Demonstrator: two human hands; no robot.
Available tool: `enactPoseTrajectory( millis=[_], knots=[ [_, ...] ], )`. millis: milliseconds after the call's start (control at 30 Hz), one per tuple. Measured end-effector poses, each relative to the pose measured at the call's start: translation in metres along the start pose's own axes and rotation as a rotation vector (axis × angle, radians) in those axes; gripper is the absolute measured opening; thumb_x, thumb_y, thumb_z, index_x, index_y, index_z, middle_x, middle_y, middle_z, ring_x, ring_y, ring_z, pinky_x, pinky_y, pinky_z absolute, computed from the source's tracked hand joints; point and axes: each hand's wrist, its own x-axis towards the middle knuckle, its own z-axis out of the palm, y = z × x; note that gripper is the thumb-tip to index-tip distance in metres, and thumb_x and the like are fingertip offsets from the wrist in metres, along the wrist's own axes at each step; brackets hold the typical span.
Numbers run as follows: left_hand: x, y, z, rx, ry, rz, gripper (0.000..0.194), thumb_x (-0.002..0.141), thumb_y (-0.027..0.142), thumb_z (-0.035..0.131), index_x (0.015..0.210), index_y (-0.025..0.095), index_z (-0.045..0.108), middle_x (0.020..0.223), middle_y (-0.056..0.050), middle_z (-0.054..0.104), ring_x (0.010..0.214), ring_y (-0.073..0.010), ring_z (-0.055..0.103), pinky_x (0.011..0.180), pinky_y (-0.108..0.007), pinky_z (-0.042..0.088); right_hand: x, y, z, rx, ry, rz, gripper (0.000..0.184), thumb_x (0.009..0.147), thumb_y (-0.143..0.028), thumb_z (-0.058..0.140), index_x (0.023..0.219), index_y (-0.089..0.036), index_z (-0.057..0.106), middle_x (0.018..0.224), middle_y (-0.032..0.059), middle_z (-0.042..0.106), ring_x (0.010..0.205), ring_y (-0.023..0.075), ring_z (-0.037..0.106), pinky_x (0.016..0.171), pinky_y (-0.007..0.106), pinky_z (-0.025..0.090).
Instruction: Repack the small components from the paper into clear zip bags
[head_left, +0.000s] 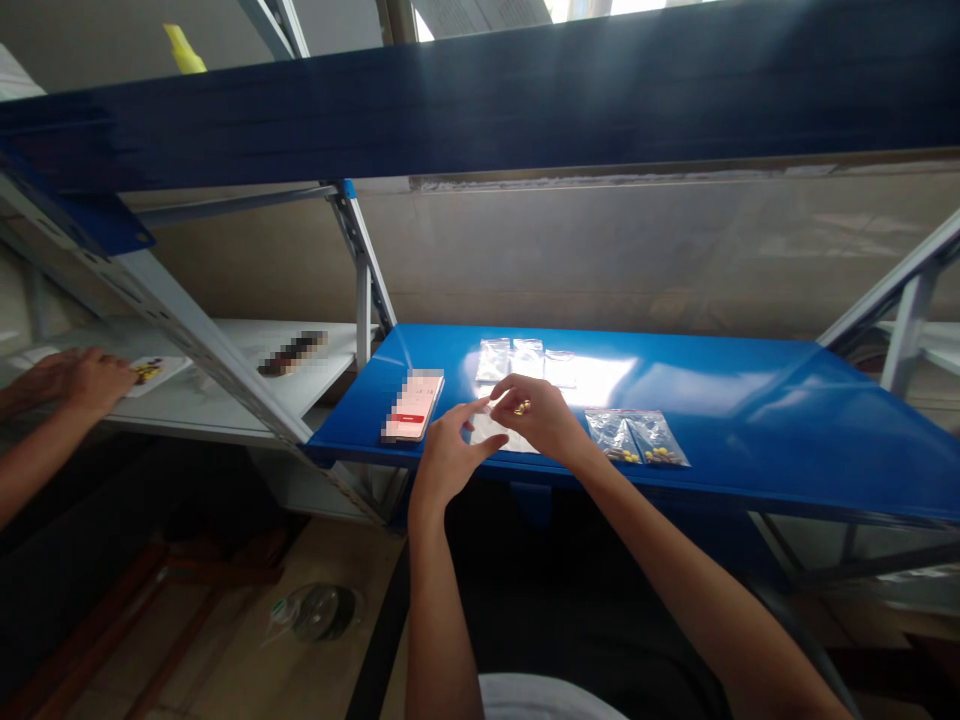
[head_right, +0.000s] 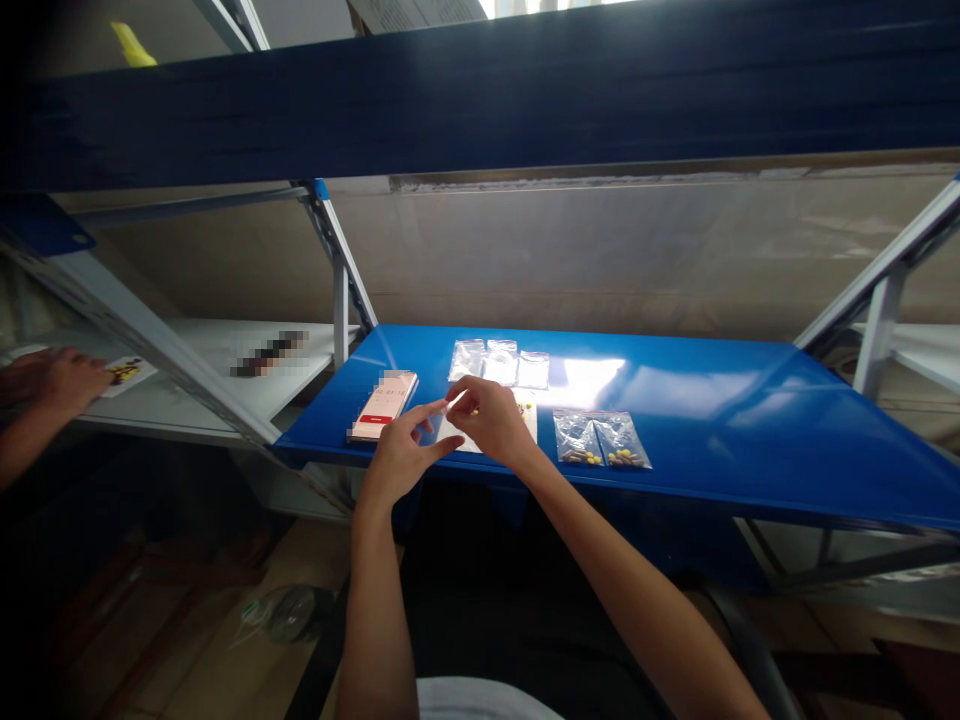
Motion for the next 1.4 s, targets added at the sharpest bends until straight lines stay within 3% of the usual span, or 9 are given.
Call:
enactPoseTrajectory(
  millis=[100,200,400,600,700,833,1067,1200,1400],
  knots=[
    [0.002,0.0,0.006,0.038,0.038,0.087,0.057,0.079,0.044,0.083,0.13,0.025,0.068,0.117,-0.008,0.069,0.099,-0.0247,0.065,0.084,-0.036,0.055,-0.005,-0.004,0.002,-0.027,0.076,0.011,0.016,0.08,-0.015,0.069,0.094,-0.022,0.069,0.078,0.002,0.077,0.074,0.0192,0.072,0.074,0.032,0.056],
    [0.006,0.001,0.012,0.1,0.073,0.152,0.052,0.082,0.037,0.08,0.131,0.024,0.067,0.121,-0.01,0.067,0.11,-0.0281,0.063,0.092,-0.039,0.054,-0.008,-0.007,0.004,-0.021,0.086,0.01,0.019,0.082,-0.014,0.069,0.098,-0.023,0.068,0.081,0.002,0.077,0.074,0.0196,0.073,0.07,0.03,0.056],
    [0.007,-0.002,0.012,0.105,0.085,0.149,0.053,0.084,0.034,0.077,0.135,0.025,0.063,0.118,-0.008,0.068,0.102,-0.0259,0.065,0.09,-0.039,0.054,-0.006,-0.012,0.007,-0.152,0.062,-0.053,0.02,0.087,-0.014,0.066,0.105,-0.023,0.069,0.087,0.0026,0.078,0.073,0.0175,0.072,0.067,0.027,0.053],
    [0.004,-0.011,0.003,0.028,0.118,0.031,0.054,0.08,0.047,0.082,0.124,0.023,0.062,0.116,-0.009,0.071,0.102,-0.0258,0.068,0.091,-0.039,0.053,0.024,0.009,-0.001,-0.304,-0.047,-0.143,0.019,0.094,-0.013,0.062,0.105,-0.02,0.075,0.092,0.006,0.076,0.075,0.0167,0.069,0.069,0.027,0.05],
    [0.001,-0.016,-0.002,-0.074,0.149,-0.064,0.055,0.075,0.05,0.085,0.113,0.024,0.056,0.11,-0.007,0.073,0.101,-0.0251,0.07,0.086,-0.037,0.053,0.044,0.034,-0.002,-0.489,-0.225,-0.197,0.017,0.092,-0.009,0.064,0.094,-0.017,0.079,0.092,0.009,0.071,0.077,0.0175,0.065,0.068,0.027,0.046],
    [0.0,-0.023,-0.006,-0.108,0.153,-0.096,0.045,0.075,0.05,0.084,0.097,0.024,0.055,0.108,-0.005,0.074,0.1,-0.0243,0.071,0.086,-0.036,0.052,0.058,0.059,0.004,-0.572,-0.401,-0.251,0.011,0.091,-0.013,0.072,0.097,-0.018,0.08,0.095,0.0091,0.066,0.077,0.0158,0.06,0.069,0.026,0.042],
    [0.001,-0.029,-0.009,-0.327,0.118,-0.151,0.047,0.07,0.043,0.088,0.096,0.022,0.053,0.11,-0.008,0.076,0.1,-0.0236,0.073,0.093,-0.038,0.053,0.062,0.071,0.012,-0.685,-0.477,-0.23,0.009,0.091,-0.013,0.07,0.093,-0.018,0.078,0.092,0.0079,0.061,0.071,0.0142,0.054,0.06,0.025,0.032],
    [0.001,-0.031,-0.01,-0.402,0.107,-0.151,0.05,0.068,0.042,0.089,0.098,0.022,0.053,0.116,-0.01,0.075,0.104,-0.0246,0.073,0.096,-0.04,0.054,0.062,0.065,0.01,-0.669,-0.444,-0.258,0.012,0.094,-0.013,0.065,0.091,-0.016,0.076,0.095,0.0091,0.065,0.07,0.0133,0.055,0.06,0.025,0.033],
    [0.003,-0.034,-0.003,-0.455,0.105,-0.192,0.052,0.067,0.045,0.089,0.097,0.022,0.053,0.114,-0.011,0.076,0.108,-0.0265,0.073,0.097,-0.04,0.055,0.052,0.025,-0.004,-0.333,-0.303,-0.148,0.008,0.091,-0.017,0.066,0.091,-0.017,0.074,0.083,0.004,0.073,0.07,0.014,0.063,0.065,0.024,0.043]
  ],
)
